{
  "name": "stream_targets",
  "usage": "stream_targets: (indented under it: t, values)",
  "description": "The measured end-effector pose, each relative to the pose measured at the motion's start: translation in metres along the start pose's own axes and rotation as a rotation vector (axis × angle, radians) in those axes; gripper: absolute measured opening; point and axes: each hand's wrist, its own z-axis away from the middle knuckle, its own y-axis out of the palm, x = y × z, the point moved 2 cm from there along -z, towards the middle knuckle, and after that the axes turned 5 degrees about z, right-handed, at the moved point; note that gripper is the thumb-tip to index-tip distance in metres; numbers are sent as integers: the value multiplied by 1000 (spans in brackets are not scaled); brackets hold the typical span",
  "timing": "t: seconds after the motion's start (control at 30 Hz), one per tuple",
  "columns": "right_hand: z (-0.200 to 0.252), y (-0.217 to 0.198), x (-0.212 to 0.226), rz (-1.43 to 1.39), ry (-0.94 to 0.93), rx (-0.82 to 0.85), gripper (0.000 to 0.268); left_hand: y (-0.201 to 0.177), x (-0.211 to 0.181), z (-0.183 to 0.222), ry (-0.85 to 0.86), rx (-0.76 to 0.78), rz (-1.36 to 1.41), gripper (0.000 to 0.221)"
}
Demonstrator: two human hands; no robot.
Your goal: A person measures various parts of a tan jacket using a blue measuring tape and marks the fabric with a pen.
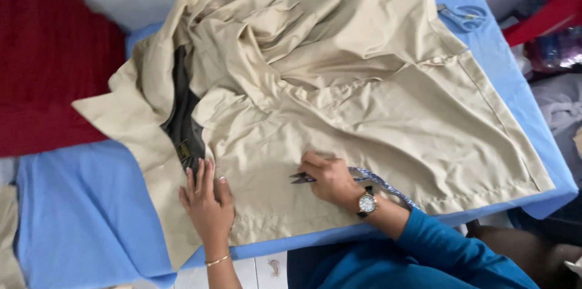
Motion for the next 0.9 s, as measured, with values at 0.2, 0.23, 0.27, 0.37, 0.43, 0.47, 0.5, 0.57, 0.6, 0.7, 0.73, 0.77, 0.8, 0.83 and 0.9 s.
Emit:
stream_targets:
  t: [0.2,0.23,0.27,0.37,0.43,0.47,0.5,0.57,0.6,0.7,0.73,0.77,0.8,0.83,0.9]
  values:
    - [-6,-59,30,-361,63,200,10,4,3,1,33,-61,-21,45]
    - [-4,-75,39,-661,64,293,4,4,5,1,20,-58,-27,46]
    - [12,-86,39,-656,71,285,4,8,10,2,29,-54,-21,46]
    - [64,-114,35,-721,126,529,26,11,23,0,67,-100,-37,42]
    - [99,-135,16,-577,316,457,42,8,26,-9,229,-267,113,26]
    - [122,-145,3,-570,330,443,42,9,28,-18,243,-260,126,26]
    - [148,-153,-12,-542,519,480,46,9,30,-27,310,-344,132,22]
    - [187,-174,-31,-506,724,499,52,8,7,-44,385,-422,155,18]
    - [200,-183,-34,-603,711,570,49,5,-15,-53,378,-398,141,17]
    - [220,-194,-32,-760,785,617,41,19,-84,-80,347,-277,191,16]
    - [221,-194,-34,-814,860,602,36,27,-105,-88,314,-194,246,15]
    - [210,-196,-30,-812,850,610,36,48,-120,-92,308,-203,241,15]
    - [199,-199,-27,-851,907,510,26,70,-130,-98,98,-116,240,22]
    - [188,-202,-23,-889,962,408,16,91,-140,-104,-111,-29,239,39]
    - [185,-195,-27,-841,945,339,21,100,-172,-127,-295,242,136,59]
